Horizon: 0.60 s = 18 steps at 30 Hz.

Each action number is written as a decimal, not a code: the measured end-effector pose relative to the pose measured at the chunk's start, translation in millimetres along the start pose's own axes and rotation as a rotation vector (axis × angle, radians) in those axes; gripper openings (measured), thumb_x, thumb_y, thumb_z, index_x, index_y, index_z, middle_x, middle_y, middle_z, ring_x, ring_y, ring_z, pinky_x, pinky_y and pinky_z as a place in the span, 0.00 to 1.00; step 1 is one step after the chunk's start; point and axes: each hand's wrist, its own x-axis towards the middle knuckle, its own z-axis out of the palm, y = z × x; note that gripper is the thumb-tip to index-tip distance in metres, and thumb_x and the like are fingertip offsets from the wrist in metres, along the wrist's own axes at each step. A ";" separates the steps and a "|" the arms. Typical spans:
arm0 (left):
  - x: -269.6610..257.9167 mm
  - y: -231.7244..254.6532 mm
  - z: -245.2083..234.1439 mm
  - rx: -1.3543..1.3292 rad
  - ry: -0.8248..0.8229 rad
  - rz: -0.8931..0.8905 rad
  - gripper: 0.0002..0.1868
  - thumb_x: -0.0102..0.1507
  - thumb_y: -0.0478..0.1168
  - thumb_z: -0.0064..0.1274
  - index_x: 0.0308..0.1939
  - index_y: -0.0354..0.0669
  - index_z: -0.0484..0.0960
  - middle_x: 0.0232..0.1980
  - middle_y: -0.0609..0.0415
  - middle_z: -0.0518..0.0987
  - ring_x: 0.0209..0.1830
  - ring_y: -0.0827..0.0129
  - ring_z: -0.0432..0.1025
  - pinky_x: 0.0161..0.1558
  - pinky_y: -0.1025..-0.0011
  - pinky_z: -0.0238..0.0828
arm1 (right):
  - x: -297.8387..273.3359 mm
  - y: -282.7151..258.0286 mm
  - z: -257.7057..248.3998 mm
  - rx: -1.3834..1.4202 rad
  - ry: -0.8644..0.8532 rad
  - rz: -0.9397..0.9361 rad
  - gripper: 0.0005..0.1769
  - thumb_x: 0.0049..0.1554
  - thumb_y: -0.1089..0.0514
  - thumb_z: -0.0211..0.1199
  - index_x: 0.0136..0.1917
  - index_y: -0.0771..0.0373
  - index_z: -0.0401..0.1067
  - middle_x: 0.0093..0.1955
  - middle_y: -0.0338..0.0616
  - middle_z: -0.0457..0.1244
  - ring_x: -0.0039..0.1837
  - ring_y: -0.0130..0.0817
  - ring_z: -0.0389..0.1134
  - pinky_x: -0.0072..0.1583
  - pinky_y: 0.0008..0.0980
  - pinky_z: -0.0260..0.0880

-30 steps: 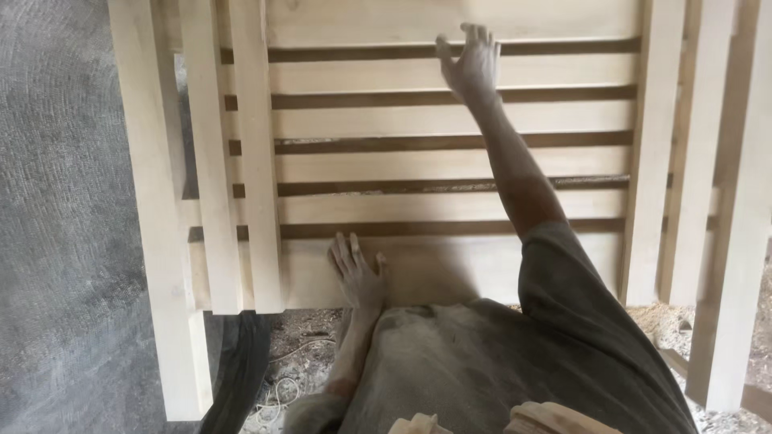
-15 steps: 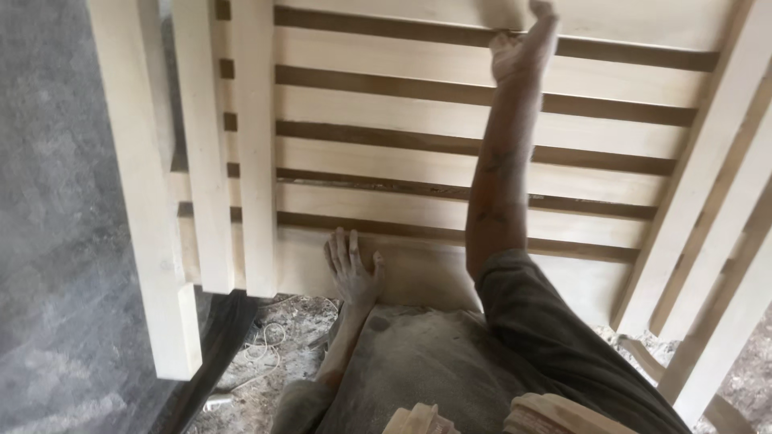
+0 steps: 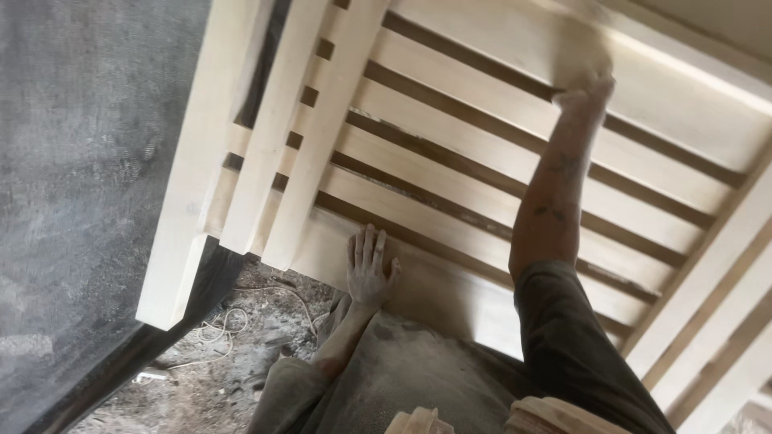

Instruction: The person uses a handheld power sander to smooth the slats and edges of a wooden headboard, wiping the dust away by hand to check the surface.

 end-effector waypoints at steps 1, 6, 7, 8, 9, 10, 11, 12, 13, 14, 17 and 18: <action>-2.1 -0.6 0.9 -0.004 0.005 0.009 0.38 0.63 0.49 0.54 0.76 0.41 0.64 0.80 0.39 0.59 0.82 0.45 0.52 0.80 0.45 0.45 | 2.0 -3.5 4.1 0.042 0.048 0.084 0.35 0.61 0.44 0.39 0.79 0.53 0.60 0.72 0.59 0.61 0.51 0.39 0.69 0.30 0.19 0.58; -4.1 -0.8 4.8 -0.016 0.006 0.006 0.38 0.63 0.50 0.54 0.76 0.41 0.64 0.80 0.38 0.59 0.81 0.44 0.52 0.79 0.45 0.45 | -25.7 -5.0 -4.1 -0.087 -0.079 -0.118 0.31 0.71 0.48 0.40 0.80 0.61 0.65 0.71 0.65 0.64 0.45 0.32 0.56 0.33 0.19 0.56; -4.0 -1.6 4.8 -0.014 0.013 0.007 0.38 0.64 0.49 0.54 0.76 0.40 0.64 0.80 0.38 0.59 0.81 0.44 0.52 0.79 0.45 0.45 | -19.9 -9.0 7.1 -0.019 0.005 0.013 0.32 0.66 0.49 0.39 0.79 0.59 0.64 0.71 0.63 0.64 0.51 0.36 0.61 0.37 0.25 0.64; -4.0 -1.5 4.5 -0.013 0.021 0.008 0.38 0.64 0.49 0.54 0.76 0.40 0.64 0.80 0.38 0.59 0.81 0.44 0.52 0.79 0.45 0.45 | -9.6 -19.3 16.7 0.046 0.092 0.142 0.33 0.62 0.50 0.39 0.77 0.57 0.64 0.70 0.60 0.64 0.56 0.41 0.66 0.42 0.32 0.71; -5.1 -1.4 1.1 -0.012 0.011 0.002 0.39 0.64 0.50 0.54 0.76 0.40 0.64 0.80 0.38 0.59 0.81 0.44 0.52 0.79 0.45 0.45 | -7.4 -32.0 16.4 0.114 0.207 0.265 0.34 0.58 0.51 0.39 0.75 0.54 0.63 0.69 0.58 0.65 0.62 0.46 0.71 0.46 0.40 0.79; -4.4 -0.2 -0.7 -0.011 0.000 -0.004 0.39 0.63 0.50 0.54 0.76 0.40 0.63 0.80 0.38 0.59 0.81 0.45 0.52 0.79 0.45 0.46 | -9.0 -37.4 21.3 0.117 0.242 0.298 0.34 0.58 0.51 0.40 0.75 0.58 0.61 0.70 0.57 0.64 0.66 0.49 0.67 0.51 0.51 0.72; -1.5 1.1 0.7 -0.015 -0.006 -0.011 0.39 0.63 0.50 0.54 0.76 0.40 0.63 0.79 0.38 0.59 0.81 0.45 0.53 0.80 0.45 0.46 | -11.7 -40.1 24.5 0.114 0.273 0.336 0.34 0.58 0.51 0.41 0.75 0.59 0.60 0.71 0.58 0.62 0.67 0.49 0.66 0.53 0.51 0.71; 0.4 -2.0 -0.6 -0.017 -0.018 0.002 0.39 0.63 0.50 0.55 0.75 0.40 0.64 0.79 0.38 0.59 0.80 0.45 0.53 0.79 0.46 0.46 | -19.4 -38.3 23.3 0.084 0.281 0.322 0.34 0.59 0.50 0.43 0.76 0.60 0.59 0.72 0.58 0.61 0.68 0.50 0.65 0.56 0.52 0.69; 0.1 -0.9 -2.3 -0.021 -0.023 -0.003 0.39 0.63 0.50 0.55 0.75 0.40 0.64 0.79 0.38 0.58 0.80 0.45 0.52 0.79 0.46 0.46 | -21.6 -42.3 27.8 0.033 0.268 0.307 0.34 0.59 0.50 0.44 0.77 0.61 0.57 0.72 0.58 0.59 0.69 0.50 0.64 0.58 0.52 0.68; -0.3 1.5 -2.6 -0.024 -0.028 -0.008 0.39 0.62 0.51 0.55 0.75 0.40 0.64 0.79 0.38 0.58 0.80 0.45 0.52 0.79 0.46 0.46 | -23.1 -47.9 32.8 -0.007 0.250 0.284 0.34 0.60 0.50 0.46 0.77 0.62 0.56 0.73 0.58 0.58 0.70 0.51 0.62 0.61 0.53 0.66; -3.8 1.2 -0.7 -0.002 -0.011 -0.006 0.39 0.63 0.51 0.56 0.75 0.40 0.64 0.80 0.41 0.59 0.81 0.47 0.52 0.79 0.46 0.45 | -25.7 -53.1 55.9 -0.185 0.208 0.260 0.36 0.61 0.50 0.50 0.79 0.65 0.52 0.75 0.59 0.53 0.72 0.52 0.59 0.68 0.55 0.62; 0.6 -1.1 1.9 -0.014 0.003 -0.008 0.39 0.64 0.51 0.56 0.76 0.41 0.64 0.80 0.42 0.59 0.82 0.48 0.52 0.80 0.46 0.46 | -29.1 -52.4 63.1 -0.266 0.187 0.234 0.37 0.61 0.49 0.52 0.79 0.66 0.51 0.76 0.59 0.52 0.73 0.53 0.58 0.70 0.55 0.61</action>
